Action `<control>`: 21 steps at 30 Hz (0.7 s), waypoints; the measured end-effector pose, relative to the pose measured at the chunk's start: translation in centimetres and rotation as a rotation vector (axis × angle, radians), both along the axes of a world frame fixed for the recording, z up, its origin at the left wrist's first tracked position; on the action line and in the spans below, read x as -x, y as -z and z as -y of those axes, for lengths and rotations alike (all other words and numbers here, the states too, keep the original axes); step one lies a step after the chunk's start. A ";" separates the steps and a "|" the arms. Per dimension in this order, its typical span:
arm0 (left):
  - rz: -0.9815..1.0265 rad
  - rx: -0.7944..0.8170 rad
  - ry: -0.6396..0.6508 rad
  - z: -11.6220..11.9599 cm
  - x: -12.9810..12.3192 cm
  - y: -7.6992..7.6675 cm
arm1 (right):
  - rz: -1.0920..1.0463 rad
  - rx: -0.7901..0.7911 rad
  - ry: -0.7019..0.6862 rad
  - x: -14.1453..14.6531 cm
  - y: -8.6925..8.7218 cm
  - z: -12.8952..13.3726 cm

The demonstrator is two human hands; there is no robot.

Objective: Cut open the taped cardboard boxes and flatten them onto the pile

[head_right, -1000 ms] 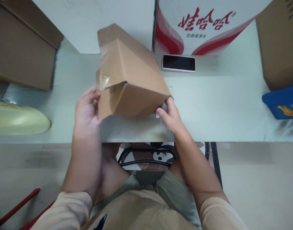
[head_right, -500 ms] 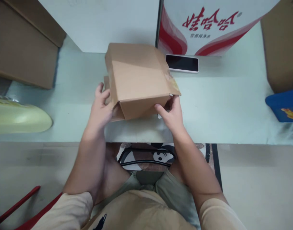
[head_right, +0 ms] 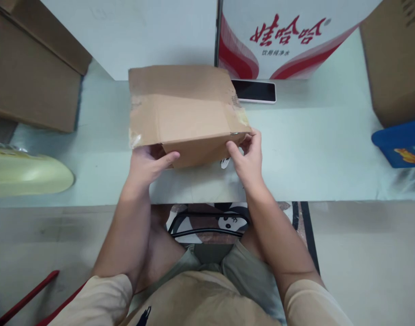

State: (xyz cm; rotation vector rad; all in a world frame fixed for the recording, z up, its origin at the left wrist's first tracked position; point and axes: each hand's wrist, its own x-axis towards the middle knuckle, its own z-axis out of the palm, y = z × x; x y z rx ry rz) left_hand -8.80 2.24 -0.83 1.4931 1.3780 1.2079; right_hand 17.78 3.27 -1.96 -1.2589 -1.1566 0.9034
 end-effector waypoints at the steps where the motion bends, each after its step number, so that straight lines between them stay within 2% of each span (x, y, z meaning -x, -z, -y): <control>1: 0.013 0.002 -0.015 -0.2 0.0 -0.2 | -0.034 0.002 0.014 0.0 -0.2 -0.1; 6: 0.027 -0.004 -0.089 -0.4 0.0 -1.4 | -0.136 0.106 0.008 0.1 -0.6 -0.1; 11: -0.084 -0.125 -0.215 0.7 0.1 -1.8 | -0.255 0.158 0.010 -0.3 -0.4 -0.2; 14: -0.076 -0.166 -0.179 1.1 0.2 -1.8 | -0.246 0.158 0.002 -0.8 -0.2 -0.4; 18: 0.114 -0.277 -0.116 0.8 0.4 -2.2 | -0.249 0.125 0.035 -1.0 -0.2 -0.5; 21: 0.104 -0.236 -0.171 0.1 1.0 -2.7 | -0.273 0.079 0.094 -0.8 -0.3 -0.5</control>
